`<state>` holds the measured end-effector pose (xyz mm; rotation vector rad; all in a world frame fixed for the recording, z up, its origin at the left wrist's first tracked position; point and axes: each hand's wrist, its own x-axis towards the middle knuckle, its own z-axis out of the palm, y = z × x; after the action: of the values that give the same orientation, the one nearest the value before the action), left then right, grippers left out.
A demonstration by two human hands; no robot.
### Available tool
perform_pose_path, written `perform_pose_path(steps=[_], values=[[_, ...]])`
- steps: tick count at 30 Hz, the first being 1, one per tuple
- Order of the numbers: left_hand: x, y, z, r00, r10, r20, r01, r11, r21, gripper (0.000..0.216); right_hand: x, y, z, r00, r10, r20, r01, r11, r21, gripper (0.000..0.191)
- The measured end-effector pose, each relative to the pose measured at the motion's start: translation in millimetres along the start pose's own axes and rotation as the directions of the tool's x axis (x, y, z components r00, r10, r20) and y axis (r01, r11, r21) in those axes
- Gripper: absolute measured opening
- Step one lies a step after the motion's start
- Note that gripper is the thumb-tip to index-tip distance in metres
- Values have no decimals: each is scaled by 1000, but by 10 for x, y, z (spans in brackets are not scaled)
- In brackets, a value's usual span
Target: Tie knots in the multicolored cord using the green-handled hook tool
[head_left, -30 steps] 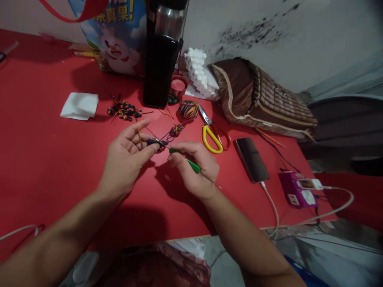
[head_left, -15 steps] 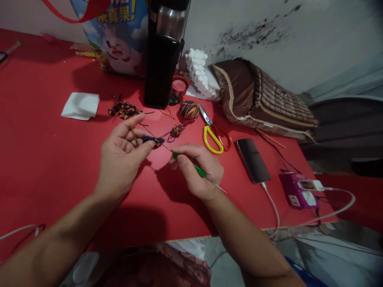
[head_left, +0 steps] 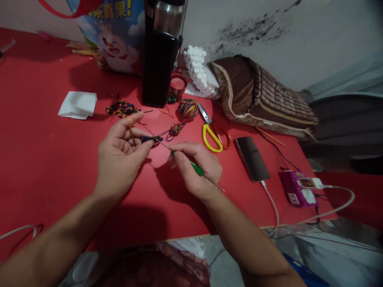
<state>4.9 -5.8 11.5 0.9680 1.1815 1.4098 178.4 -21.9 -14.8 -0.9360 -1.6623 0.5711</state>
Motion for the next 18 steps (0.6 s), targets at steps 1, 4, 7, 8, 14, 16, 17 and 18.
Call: perform_pose_path(steps=[1, 4, 7, 8, 14, 16, 17, 18], values=[[-3, 8, 2, 1000, -8, 1, 8, 1000, 14, 49, 0, 0, 3, 1000, 4, 3, -4, 1000, -10, 14], [-9, 26, 5, 1000, -1, -2, 1, 999, 37, 47, 6, -4, 13, 1000, -14, 13, 15, 999, -51, 13], [-7, 18, 2, 1000, 13, 4, -13, 999, 43, 46, 23, -10, 15, 997, -77, 31, 80, 990, -115, 13], [-4, 10, 1, 1000, 12, 6, -12, 999, 43, 46, 30, -10, 14, 994, -105, 34, 108, 985, -136, 13], [28, -32, -1, 999, -32, 18, 31, 999, 14, 48, 64, 14, 10, 978, -199, 56, 206, 965, -165, 14], [33, -38, -1, 999, -42, 19, 42, 999, 16, 51, 65, 16, 16, 978, -199, 64, 207, 965, -162, 14], [35, -41, -1, 999, -47, 19, 47, 999, 16, 53, 62, 16, 21, 978, -199, 66, 208, 964, -167, 14], [36, -43, -2, 998, -51, 20, 51, 999, 15, 54, 59, 14, 27, 977, -202, 67, 211, 962, -175, 14]])
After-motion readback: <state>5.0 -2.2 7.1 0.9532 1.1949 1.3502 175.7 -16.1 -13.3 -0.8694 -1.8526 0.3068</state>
